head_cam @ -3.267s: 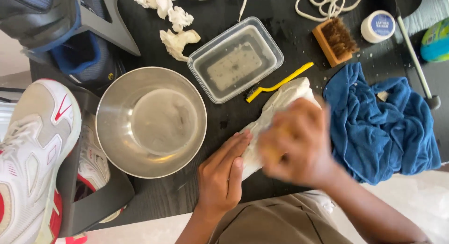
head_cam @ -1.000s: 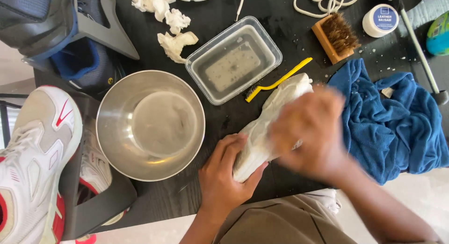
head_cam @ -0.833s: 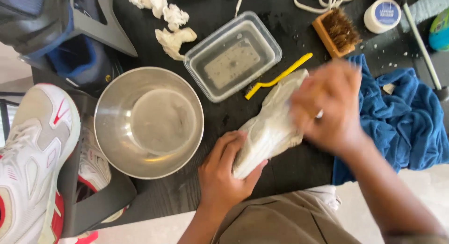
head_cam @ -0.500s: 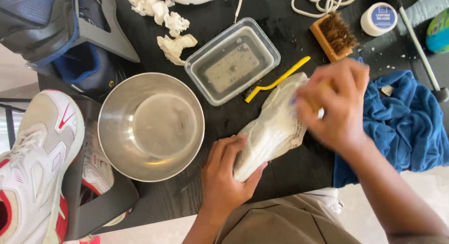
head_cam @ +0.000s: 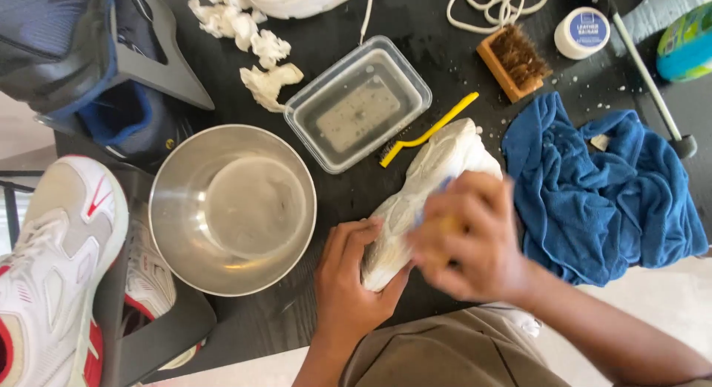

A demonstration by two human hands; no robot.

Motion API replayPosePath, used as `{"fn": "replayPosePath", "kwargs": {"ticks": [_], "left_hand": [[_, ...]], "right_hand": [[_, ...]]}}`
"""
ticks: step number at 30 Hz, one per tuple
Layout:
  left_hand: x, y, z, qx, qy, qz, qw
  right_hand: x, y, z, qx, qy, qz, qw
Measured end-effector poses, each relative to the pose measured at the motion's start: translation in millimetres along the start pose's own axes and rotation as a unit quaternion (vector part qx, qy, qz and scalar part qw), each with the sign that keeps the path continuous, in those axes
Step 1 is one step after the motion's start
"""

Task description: Scrubbing the sole and sides of a white sneaker with a brush and cleaning solution

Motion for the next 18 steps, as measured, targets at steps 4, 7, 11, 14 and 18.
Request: {"fn": "replayPosePath", "kwargs": {"ticks": [4,7,11,14,18], "left_hand": [[-2,-1,1,-0.002,-0.007,0.002,1.000],[-3,1,1,0.003,-0.002,0.003,1.000],[-4,0,3,-0.006,-0.018,-0.002,1.000],[-3,-2,0,0.007,-0.007,0.008,1.000],[-5,2,2,-0.004,-0.010,0.004,1.000]], "right_hand": [[-38,6,2,0.011,-0.059,-0.006,0.998],[-31,10,11,-0.027,-0.074,-0.001,0.997],[9,-3,-10,0.042,-0.002,0.001,0.999],[-55,6,3,0.006,-0.051,-0.077,0.996],[-23,4,18,-0.008,-0.059,-0.077,0.995]]}}
Point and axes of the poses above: each hand's wrist, its own z-axis towards the middle knuckle, its own y-axis out of the back of the hand, x = y × z, the point moved 8 cm from there along z, towards the middle knuckle
